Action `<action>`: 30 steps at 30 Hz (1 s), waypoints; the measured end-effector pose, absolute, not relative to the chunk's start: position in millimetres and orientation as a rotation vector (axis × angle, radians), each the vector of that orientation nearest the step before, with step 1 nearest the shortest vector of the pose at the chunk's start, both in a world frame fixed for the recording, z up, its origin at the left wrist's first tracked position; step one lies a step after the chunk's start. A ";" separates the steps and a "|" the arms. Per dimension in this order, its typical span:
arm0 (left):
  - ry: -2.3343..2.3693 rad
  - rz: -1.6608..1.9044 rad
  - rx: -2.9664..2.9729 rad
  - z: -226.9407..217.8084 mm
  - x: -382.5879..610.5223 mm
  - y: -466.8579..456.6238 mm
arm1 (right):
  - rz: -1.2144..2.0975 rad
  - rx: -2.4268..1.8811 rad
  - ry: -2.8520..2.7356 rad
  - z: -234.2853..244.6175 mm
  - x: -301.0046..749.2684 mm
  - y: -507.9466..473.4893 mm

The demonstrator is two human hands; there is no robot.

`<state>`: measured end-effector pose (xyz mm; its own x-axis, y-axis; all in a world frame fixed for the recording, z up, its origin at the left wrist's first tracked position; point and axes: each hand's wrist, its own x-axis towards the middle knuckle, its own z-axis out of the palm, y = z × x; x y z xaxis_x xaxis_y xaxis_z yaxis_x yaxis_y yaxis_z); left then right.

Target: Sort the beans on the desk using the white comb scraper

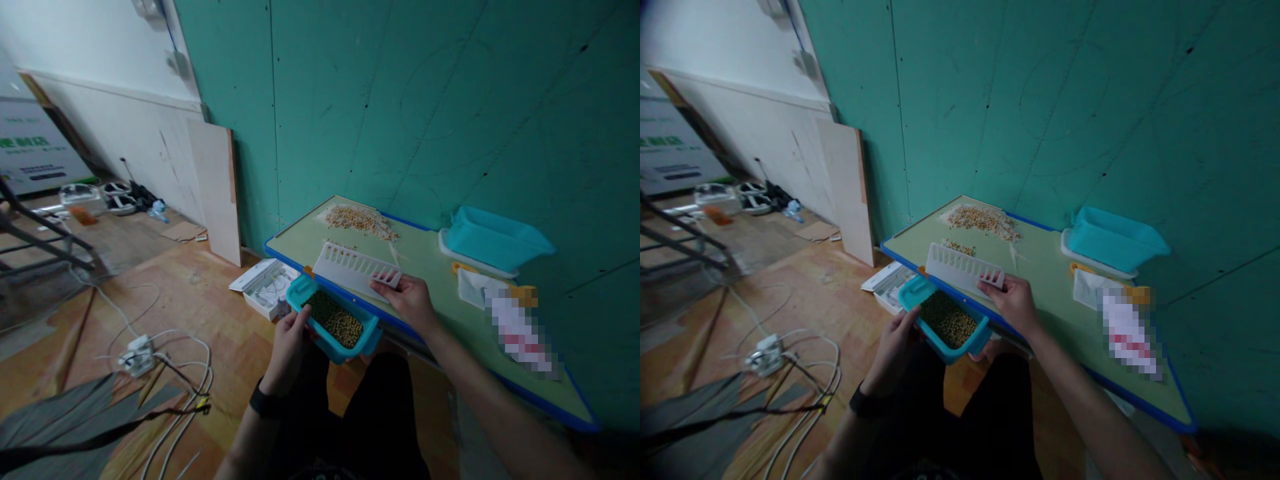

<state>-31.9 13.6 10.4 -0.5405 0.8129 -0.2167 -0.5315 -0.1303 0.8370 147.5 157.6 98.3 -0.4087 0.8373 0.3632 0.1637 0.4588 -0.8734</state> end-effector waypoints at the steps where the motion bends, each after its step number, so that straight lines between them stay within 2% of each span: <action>1: 1.174 1.812 0.363 7.7 -31.8 14.2 | 0.968 -0.843 -1.850 96.9 147.4 155.8; 8: 1.195 1.784 0.347 1.1 -30.6 14.9 | 0.820 -0.839 -1.898 91.6 148.1 147.6; 14: 1.161 1.775 0.360 1.1 -25.9 12.8 | 0.343 -0.680 -2.138 94.2 135.0 135.9; 20: 1.149 1.756 0.347 -4.5 -26.1 13.1 | 0.051 -0.455 -2.385 92.6 87.3 119.1; 30: 1.175 1.749 0.327 -6.9 -27.7 12.3 | -0.240 -0.749 -2.711 111.1 62.6 103.3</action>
<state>-27.7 12.3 -6.9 -0.4964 0.8238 -0.2738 -0.5647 -0.0669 0.8226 62.6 103.3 111.1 -0.8125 0.4700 0.3449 0.5234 0.8487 0.0764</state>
